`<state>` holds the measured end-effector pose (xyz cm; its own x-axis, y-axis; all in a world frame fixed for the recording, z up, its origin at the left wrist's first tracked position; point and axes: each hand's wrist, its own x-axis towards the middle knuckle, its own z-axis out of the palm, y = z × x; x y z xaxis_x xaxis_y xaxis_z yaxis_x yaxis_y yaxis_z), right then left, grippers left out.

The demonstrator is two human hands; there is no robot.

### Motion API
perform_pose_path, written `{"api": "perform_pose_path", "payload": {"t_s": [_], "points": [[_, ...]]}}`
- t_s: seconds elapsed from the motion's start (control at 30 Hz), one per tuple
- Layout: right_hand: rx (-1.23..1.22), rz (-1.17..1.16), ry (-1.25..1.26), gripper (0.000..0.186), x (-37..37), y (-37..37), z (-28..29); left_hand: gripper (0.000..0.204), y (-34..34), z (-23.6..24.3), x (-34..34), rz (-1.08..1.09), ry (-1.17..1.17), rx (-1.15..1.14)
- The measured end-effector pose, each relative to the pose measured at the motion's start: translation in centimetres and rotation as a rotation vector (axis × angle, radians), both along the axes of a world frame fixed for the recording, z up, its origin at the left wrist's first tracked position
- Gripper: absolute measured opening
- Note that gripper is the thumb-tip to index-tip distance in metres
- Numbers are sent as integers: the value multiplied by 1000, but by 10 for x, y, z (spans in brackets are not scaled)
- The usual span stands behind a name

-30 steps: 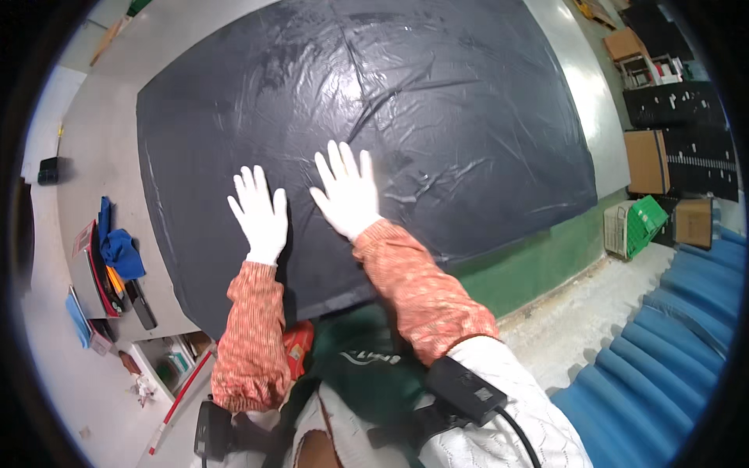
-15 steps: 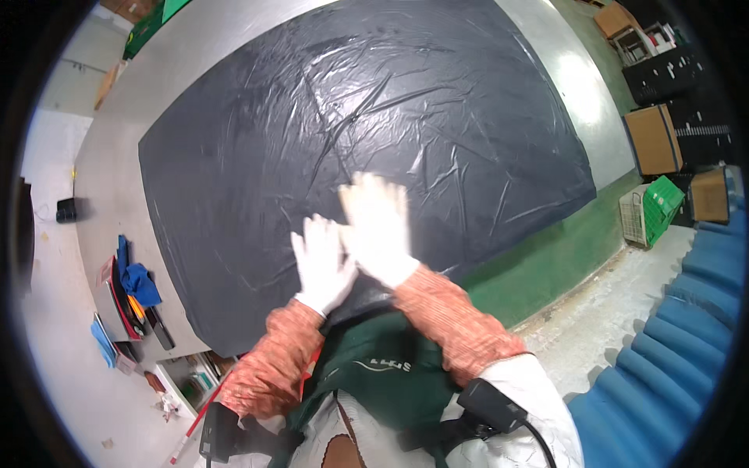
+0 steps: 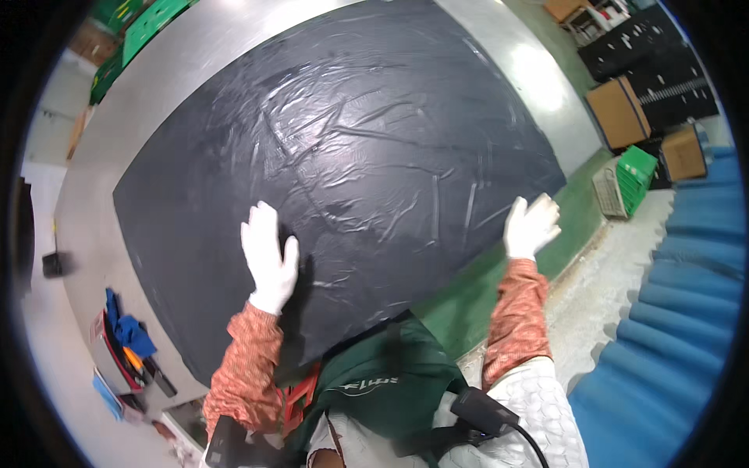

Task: Place a black plastic liner or bag onto a metal preparation table and smooth it out.

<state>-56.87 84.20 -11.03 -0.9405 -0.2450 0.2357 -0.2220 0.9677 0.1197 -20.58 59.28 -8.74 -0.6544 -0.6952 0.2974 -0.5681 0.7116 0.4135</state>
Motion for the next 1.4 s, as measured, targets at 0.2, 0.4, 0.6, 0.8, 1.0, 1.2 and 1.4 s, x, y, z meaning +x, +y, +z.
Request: {"api": "perform_pose_path", "payload": {"t_s": [0.2,0.4,0.6,0.8,1.0,1.2,1.4], "points": [[-230,923,-262,59,147,-191,-12,73,-21,-52,-40,-13,-413,-95],[-96,490,-158,59,69,-79,-19,75,-17,-53,-33,-21,-468,-53],[10,-188,-123,61,6,97,-35,74,-15,-46,-39,-20,-488,-54],[-127,619,-277,61,74,-37,-22,76,-5,-58,-41,-72,-471,26],[143,-272,-266,59,-5,77,-5,77,-9,-41,-29,-35,-453,15],[-250,825,-132,57,88,-137,-1,77,-12,-45,-35,-43,-476,28],[-363,1563,-424,52,107,-260,-38,79,-10,-43,-39,-43,-510,86]]}}
